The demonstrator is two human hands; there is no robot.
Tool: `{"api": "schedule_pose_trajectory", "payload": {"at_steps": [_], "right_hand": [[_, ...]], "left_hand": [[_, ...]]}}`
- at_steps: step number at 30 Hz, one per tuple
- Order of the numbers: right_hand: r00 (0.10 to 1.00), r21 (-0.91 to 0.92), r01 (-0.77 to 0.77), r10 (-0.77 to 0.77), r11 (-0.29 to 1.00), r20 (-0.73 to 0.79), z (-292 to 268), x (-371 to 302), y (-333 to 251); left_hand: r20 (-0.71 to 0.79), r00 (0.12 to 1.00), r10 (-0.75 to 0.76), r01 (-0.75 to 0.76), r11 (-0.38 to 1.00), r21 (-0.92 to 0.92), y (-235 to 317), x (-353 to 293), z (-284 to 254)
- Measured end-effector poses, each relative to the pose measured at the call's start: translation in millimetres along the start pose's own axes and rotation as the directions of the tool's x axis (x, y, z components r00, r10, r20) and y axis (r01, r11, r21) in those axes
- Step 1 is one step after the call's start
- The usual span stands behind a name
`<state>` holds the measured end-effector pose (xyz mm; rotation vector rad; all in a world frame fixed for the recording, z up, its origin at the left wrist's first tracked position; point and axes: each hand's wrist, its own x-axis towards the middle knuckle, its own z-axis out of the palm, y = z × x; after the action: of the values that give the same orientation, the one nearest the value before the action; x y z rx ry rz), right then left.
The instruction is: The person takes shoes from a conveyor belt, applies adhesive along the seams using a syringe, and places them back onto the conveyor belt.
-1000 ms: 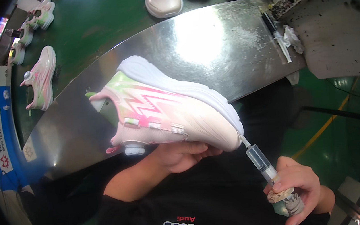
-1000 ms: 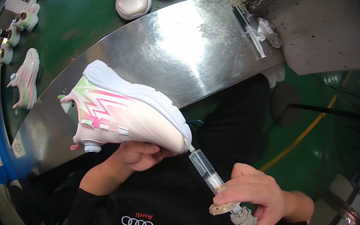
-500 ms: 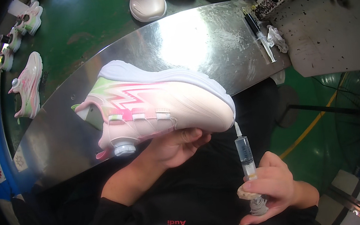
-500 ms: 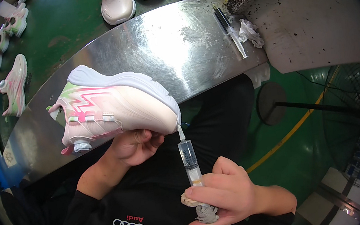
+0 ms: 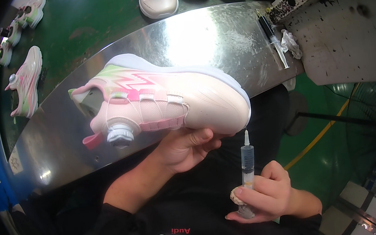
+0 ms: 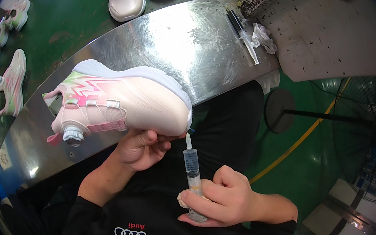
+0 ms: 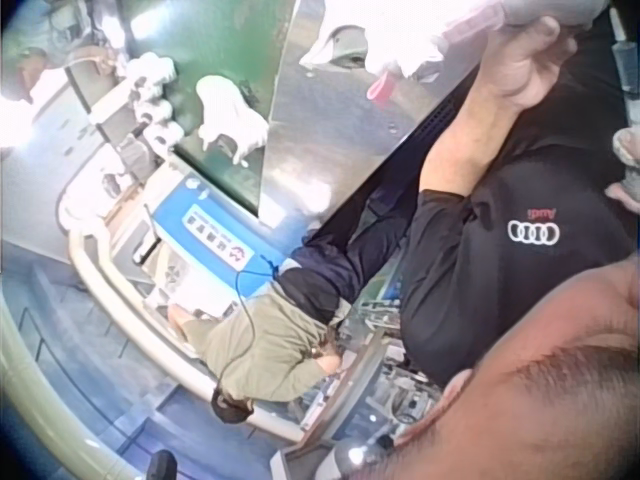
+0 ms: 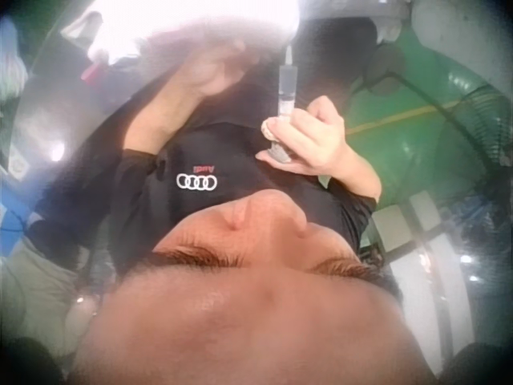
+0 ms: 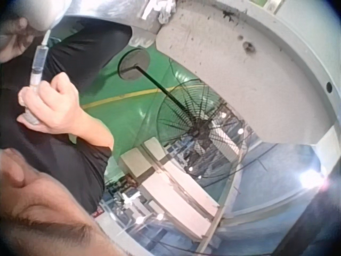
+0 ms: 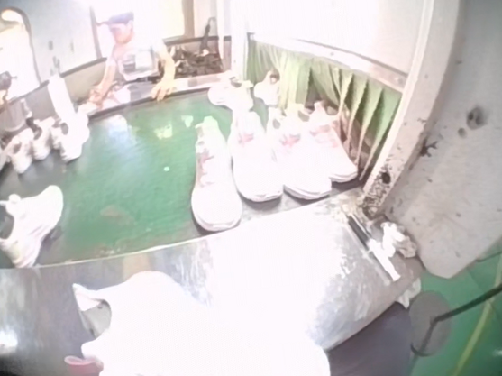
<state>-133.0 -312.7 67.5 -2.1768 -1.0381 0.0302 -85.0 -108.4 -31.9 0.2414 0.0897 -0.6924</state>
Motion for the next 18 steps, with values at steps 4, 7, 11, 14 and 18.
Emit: {"api": "schedule_pose_trajectory", "payload": {"at_steps": [4, 7, 11, 14, 18], "right_hand": [[0.999, -0.083, 0.029, -0.031, 0.996, -0.024, 7, -2, 2], [0.999, -0.126, 0.036, -0.038, 0.991, -0.015, 12, -3, 3], [0.999, -0.165, 0.036, -0.037, 0.986, -0.008, 15, -4, 3], [0.998, -0.198, 0.051, -0.055, 0.979, -0.013, 17, -4, 4], [0.998, -0.214, 0.061, -0.066, 0.975, -0.019, 18, -5, 4]], "left_hand": [[0.028, 1.0, 0.001, -0.001, 1.0, -0.003, 1, -2, 2], [0.03, 1.0, 0.002, -0.003, 1.0, 0.016, 1, -2, 0], [0.017, 1.0, 0.006, -0.006, 1.0, 0.028, 1, -2, 2], [0.009, 1.0, 0.003, -0.003, 1.0, 0.031, 1, -3, 3], [-0.021, 1.0, 0.006, -0.006, 0.999, 0.038, -1, -5, 4]]}}
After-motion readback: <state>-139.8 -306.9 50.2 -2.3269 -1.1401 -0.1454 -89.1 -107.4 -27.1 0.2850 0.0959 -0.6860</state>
